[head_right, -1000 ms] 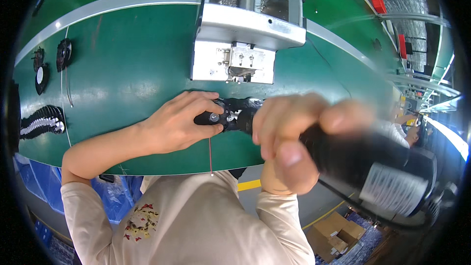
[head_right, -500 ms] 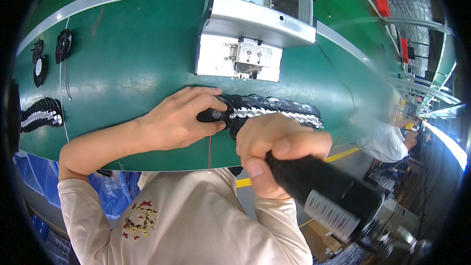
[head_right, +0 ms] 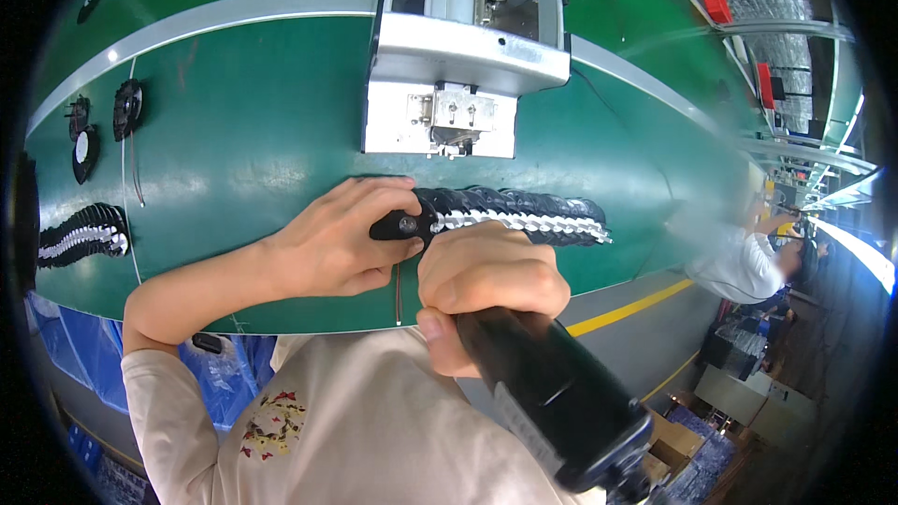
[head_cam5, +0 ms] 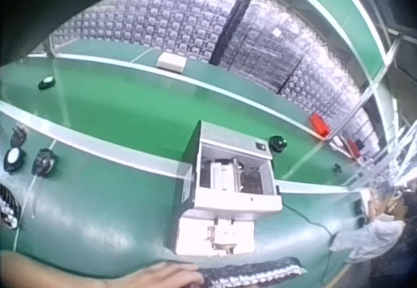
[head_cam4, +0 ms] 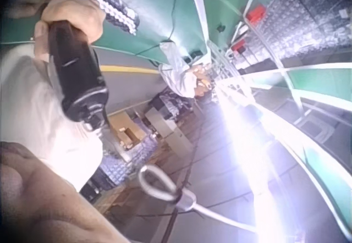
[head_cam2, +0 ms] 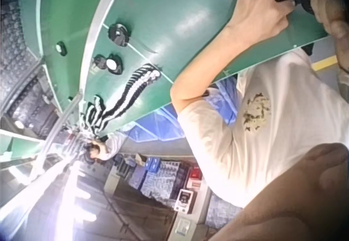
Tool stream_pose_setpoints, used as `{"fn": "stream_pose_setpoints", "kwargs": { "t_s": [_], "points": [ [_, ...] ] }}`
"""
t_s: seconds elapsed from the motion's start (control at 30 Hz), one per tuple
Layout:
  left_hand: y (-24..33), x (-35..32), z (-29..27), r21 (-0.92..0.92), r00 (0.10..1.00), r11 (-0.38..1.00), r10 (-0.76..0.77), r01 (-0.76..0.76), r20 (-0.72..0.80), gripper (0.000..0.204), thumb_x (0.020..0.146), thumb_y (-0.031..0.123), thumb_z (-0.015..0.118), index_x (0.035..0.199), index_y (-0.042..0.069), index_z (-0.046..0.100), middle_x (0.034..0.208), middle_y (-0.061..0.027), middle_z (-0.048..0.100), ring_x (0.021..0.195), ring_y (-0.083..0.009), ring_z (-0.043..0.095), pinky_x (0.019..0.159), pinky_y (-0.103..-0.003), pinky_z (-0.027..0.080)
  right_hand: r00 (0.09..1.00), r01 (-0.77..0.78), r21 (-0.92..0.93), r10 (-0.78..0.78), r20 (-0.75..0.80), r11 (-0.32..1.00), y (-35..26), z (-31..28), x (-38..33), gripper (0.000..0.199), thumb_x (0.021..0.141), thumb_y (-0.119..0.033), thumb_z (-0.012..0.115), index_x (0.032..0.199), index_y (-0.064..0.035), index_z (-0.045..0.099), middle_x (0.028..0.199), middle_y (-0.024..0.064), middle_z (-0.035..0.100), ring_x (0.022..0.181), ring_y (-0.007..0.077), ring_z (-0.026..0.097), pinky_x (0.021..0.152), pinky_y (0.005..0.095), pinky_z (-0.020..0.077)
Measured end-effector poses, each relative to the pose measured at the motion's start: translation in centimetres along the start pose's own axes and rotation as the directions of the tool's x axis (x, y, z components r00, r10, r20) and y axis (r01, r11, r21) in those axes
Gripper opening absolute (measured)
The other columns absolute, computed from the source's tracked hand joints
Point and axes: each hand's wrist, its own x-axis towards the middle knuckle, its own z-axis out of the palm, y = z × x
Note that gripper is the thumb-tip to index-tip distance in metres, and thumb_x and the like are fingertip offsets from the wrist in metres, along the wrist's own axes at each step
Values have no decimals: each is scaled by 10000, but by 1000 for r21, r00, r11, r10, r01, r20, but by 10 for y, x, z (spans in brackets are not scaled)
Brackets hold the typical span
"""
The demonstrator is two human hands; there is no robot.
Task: The recorder is assembling LED components on a factory assembly line, using a heat tool and a specialized pressing machine.
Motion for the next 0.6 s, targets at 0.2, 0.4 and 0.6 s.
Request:
{"fn": "stream_pose_setpoints", "kwargs": {
  "t_s": [0.2,0.4,0.6],
  "points": [
    [3,1,1,-59,995,993,-100,101,5,377,663,73,794,1035,102,746,1274,-144,502,1097,-324,576,931,-430,497,921,191,212,-100,-376,959,5,-22,6,522,859,-16,612,1330,-140,426,674,15,486,479,137,469,500,312,456],
    [2,2,5,-57,989,987,-148,148,1,329,630,18,770,949,99,790,1252,-176,530,1102,-360,605,876,-431,552,922,53,174,18,-386,983,33,-20,5,507,838,-10,669,1255,-89,391,667,44,513,500,144,498,501,312,459],
    [4,5,5,-45,993,993,-115,113,-30,361,644,38,789,996,113,770,1272,-152,537,1022,-332,602,851,-421,534,955,20,23,-12,-297,1000,54,-26,-2,497,840,-23,665,1239,-81,374,657,58,499,483,135,473,498,315,478]
  ]
}}
